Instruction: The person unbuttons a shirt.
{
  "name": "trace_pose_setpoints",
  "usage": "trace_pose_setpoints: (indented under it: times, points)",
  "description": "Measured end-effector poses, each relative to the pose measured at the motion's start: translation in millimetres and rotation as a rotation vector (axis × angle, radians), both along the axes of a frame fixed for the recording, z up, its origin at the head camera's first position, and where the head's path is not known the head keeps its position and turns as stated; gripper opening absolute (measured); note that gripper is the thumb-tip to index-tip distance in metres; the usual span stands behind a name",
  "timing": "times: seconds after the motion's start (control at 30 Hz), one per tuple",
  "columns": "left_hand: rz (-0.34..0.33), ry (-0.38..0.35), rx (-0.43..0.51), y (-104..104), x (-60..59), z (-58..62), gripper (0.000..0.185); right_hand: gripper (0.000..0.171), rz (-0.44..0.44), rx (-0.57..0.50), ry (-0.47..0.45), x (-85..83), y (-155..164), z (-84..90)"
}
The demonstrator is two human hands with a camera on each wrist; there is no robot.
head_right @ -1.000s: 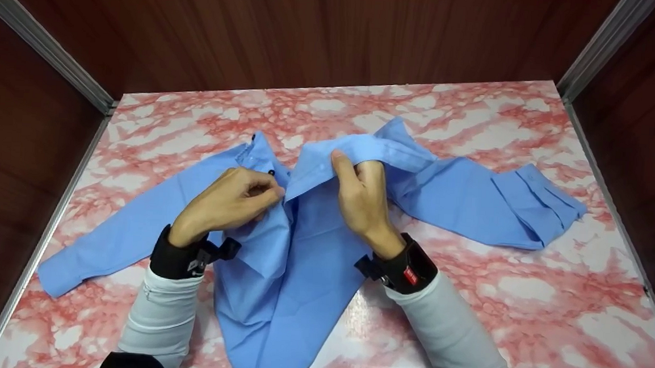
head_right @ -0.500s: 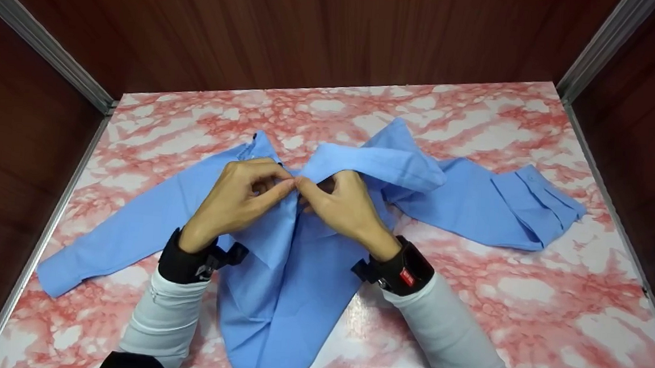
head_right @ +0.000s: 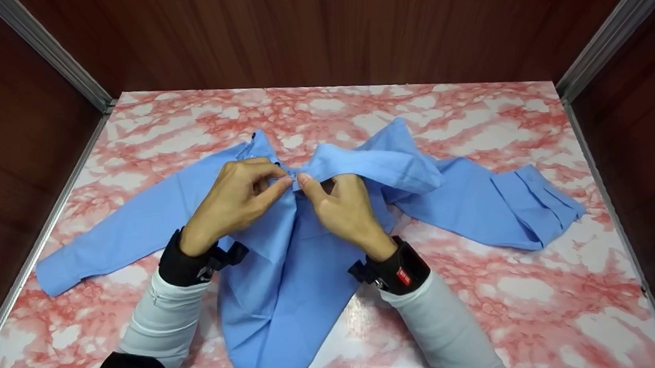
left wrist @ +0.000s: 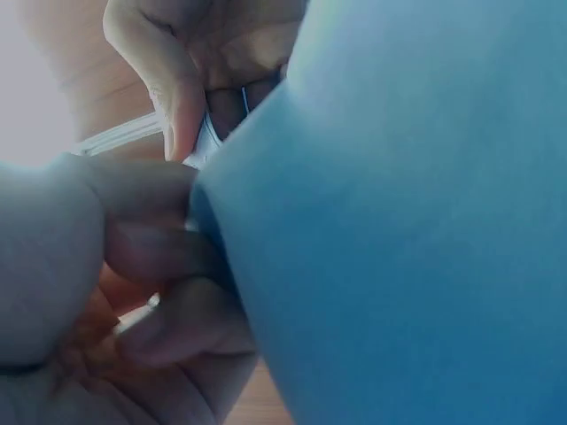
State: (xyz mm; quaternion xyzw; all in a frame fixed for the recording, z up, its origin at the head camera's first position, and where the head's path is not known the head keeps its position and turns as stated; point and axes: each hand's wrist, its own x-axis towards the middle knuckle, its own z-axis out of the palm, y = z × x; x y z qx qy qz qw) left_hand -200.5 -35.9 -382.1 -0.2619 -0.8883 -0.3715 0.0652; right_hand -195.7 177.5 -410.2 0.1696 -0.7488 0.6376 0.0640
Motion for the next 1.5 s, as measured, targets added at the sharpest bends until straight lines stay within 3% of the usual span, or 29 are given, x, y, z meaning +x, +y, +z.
trace_pose_setpoints:
  times: [0.17, 0.37, 0.63, 0.83, 1.0, 1.27, 1.5]
  points:
    - [-0.029, -0.078, 0.013, 2.6, 0.5, 2.0, 0.027, 0.01, -0.001, -0.037, 0.019, 0.5, 3.1, 3.0]
    - [-0.052, -0.077, 0.058, 2.6, -1.3, -0.4, 0.027, 0.012, 0.06, -0.055, -0.016, -4.6, 6.6, 4.2]
    - [-0.121, -0.133, 0.134, -0.1, -1.0, -3.0, 0.023, 0.01, 0.131, -0.085, -0.072, -7.8, 7.2, 2.6]
    - [-0.125, -0.078, 0.128, -0.1, -1.9, -4.8, 0.018, 0.01, 0.135, -0.118, -0.104, -7.9, 8.7, 4.0]
    - [-0.129, -0.026, 0.098, -0.3, -0.8, -4.6, 0.016, 0.012, 0.144, -0.127, -0.072, -6.8, 8.5, 4.2]
    - [-0.153, -0.023, 0.146, 1.9, -3.5, -7.0, 0.018, 0.008, 0.167, -0.13, -0.02, -7.7, 11.2, 6.4]
    - [-0.112, 0.009, 0.152, 2.1, -2.9, -7.3, 0.014, 0.009, 0.089, -0.065, -0.05, -5.1, 9.1, 8.6]
